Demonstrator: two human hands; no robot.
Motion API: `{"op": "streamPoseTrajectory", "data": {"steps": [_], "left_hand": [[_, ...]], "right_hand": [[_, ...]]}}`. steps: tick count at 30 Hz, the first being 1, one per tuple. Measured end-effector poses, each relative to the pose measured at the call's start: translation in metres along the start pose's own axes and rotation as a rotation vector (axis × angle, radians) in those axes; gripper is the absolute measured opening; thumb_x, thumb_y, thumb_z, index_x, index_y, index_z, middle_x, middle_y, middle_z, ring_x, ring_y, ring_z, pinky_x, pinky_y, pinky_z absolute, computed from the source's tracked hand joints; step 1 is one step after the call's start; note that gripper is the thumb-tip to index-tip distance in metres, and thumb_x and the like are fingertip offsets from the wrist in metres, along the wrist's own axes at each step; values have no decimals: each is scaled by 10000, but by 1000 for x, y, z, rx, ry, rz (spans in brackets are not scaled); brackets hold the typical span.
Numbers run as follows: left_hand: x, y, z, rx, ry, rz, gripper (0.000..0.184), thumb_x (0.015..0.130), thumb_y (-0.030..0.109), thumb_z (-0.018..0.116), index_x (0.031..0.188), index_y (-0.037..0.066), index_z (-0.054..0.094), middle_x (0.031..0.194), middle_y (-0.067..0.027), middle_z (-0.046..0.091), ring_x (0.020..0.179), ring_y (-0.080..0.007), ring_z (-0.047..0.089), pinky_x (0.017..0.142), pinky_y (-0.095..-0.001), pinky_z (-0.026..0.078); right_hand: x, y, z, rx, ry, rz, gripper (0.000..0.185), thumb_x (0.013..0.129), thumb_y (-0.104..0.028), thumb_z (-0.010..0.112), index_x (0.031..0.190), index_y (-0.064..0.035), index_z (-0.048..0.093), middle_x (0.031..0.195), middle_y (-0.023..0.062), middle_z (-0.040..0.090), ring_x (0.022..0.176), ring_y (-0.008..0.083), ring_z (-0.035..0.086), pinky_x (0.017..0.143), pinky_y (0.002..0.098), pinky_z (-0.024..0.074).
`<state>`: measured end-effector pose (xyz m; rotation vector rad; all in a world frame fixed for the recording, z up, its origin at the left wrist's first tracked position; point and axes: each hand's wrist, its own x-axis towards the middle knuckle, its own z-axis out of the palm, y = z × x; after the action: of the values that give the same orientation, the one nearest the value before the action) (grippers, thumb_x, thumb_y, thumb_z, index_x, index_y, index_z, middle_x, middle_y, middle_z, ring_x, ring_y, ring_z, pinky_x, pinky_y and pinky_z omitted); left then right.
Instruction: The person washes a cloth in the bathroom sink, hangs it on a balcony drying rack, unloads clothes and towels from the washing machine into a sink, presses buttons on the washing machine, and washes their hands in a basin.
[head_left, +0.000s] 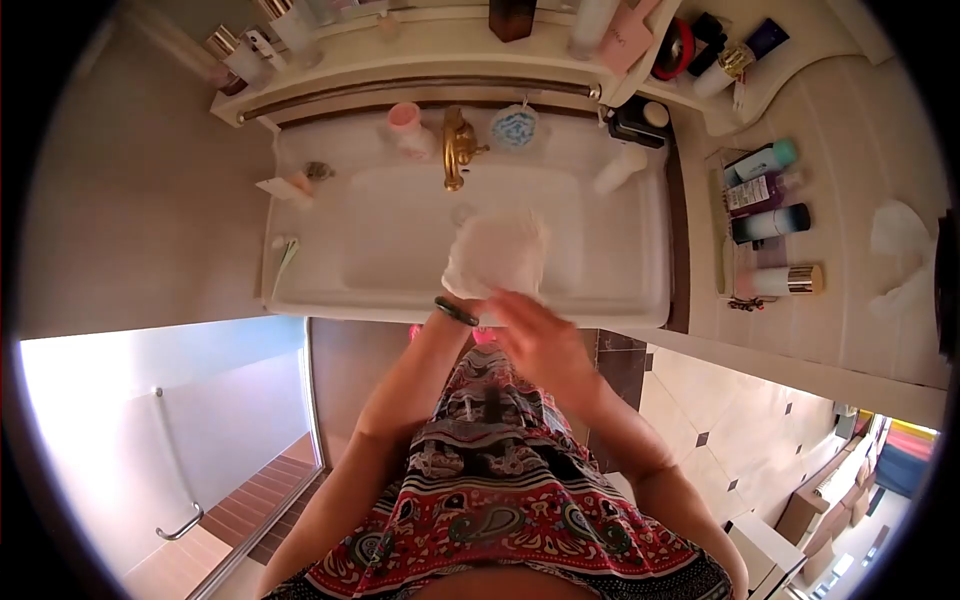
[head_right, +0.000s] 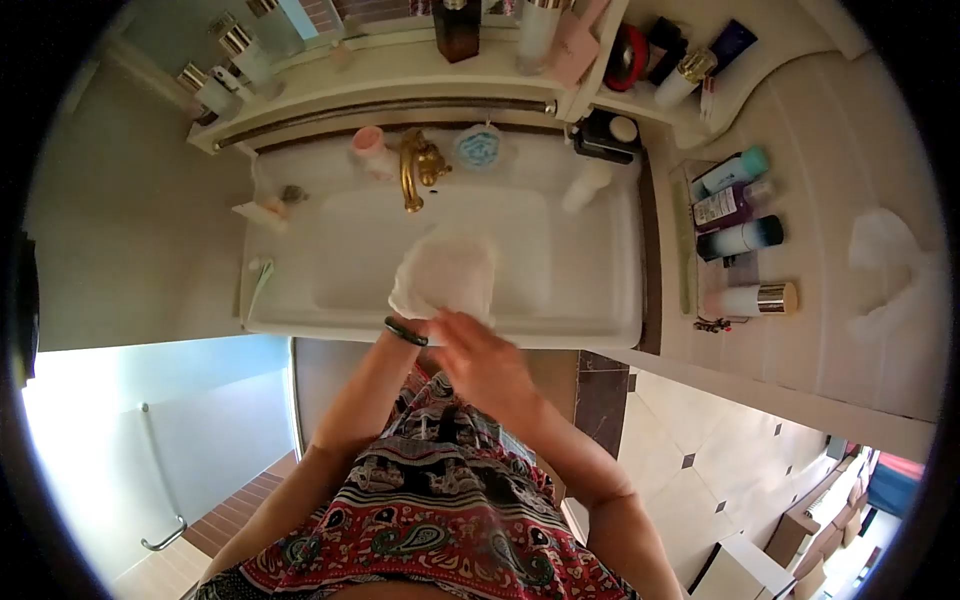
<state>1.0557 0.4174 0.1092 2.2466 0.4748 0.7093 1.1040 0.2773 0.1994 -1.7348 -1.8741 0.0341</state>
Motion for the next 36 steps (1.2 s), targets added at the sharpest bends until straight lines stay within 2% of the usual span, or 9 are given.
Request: {"op": "streamPoseTrajectory", "data": {"steps": [1,3,5,9,12,18,29,31,36], "left_hand": [[1,-9,4,336,15,125,439,919,253,480,1325,96,421,1290,-80,483,1215,-216,437,1014,-351,367],[-2,-50,34,-1148,63,-152,490,877,258,560,1330,128,426,1308,-92,478,1213,-230,447,1011,-333,375],[7,-9,28,-1193,195,-379,263,869,206,581,1062,28,597,1222,-134,513,1083,-261,538,838,-340,482],[25,54,-23,10,-81,398,438,950,223,489,1344,48,416,1429,-73,392,1291,-231,419,1065,-346,366],[41,90,-33,-1895,466,-187,467,995,365,376,1345,59,419,1420,-181,373,1293,-298,406,1087,-380,349],[33,74,-5,-2003,274,-233,468,989,311,410,1372,44,385,1325,-199,478,1232,-282,460,1040,-396,390],[-31,48,-10,-1858,216,38,474,902,384,480,1345,215,453,1377,-9,458,1279,-258,404,1076,-484,317],[-25,43,-27,-2006,160,-169,487,899,376,491,1351,206,427,1393,-13,419,1303,-267,358,1062,-480,338],[-21,35,-23,-2386,-64,-290,555,896,519,439,1354,206,419,1287,-6,477,1243,-243,409,1040,-474,343]], "right_hand": [[-13,21,6,221,-3,331,238,894,-213,588,1025,-15,600,1001,122,652,840,188,641,652,284,516],[-13,58,18,885,129,931,358,942,-332,523,1107,-18,570,1074,114,632,892,146,612,669,293,519],[-13,78,37,1425,216,998,409,977,-382,435,1201,-54,531,1144,88,599,986,179,590,788,323,516],[-11,83,66,1905,348,841,468,990,-371,364,1368,-94,375,1376,107,427,1221,231,465,984,368,436],[-6,59,76,2239,328,485,454,989,-362,366,1357,-98,397,1364,79,447,1220,228,465,996,372,416],[36,12,52,2062,774,887,432,983,-330,386,1347,-99,415,1349,53,451,1257,211,414,1037,352,356],[32,56,28,1281,-80,738,520,901,-380,499,1329,-89,448,1461,66,328,1360,181,277,1107,414,247],[41,64,31,38,29,-94,468,868,-269,492,1292,-70,505,1131,146,609,1113,238,556,1077,429,267],[82,85,-15,1329,624,385,336,947,-311,428,1013,-39,615,858,81,634,747,175,548,683,299,454]]}}
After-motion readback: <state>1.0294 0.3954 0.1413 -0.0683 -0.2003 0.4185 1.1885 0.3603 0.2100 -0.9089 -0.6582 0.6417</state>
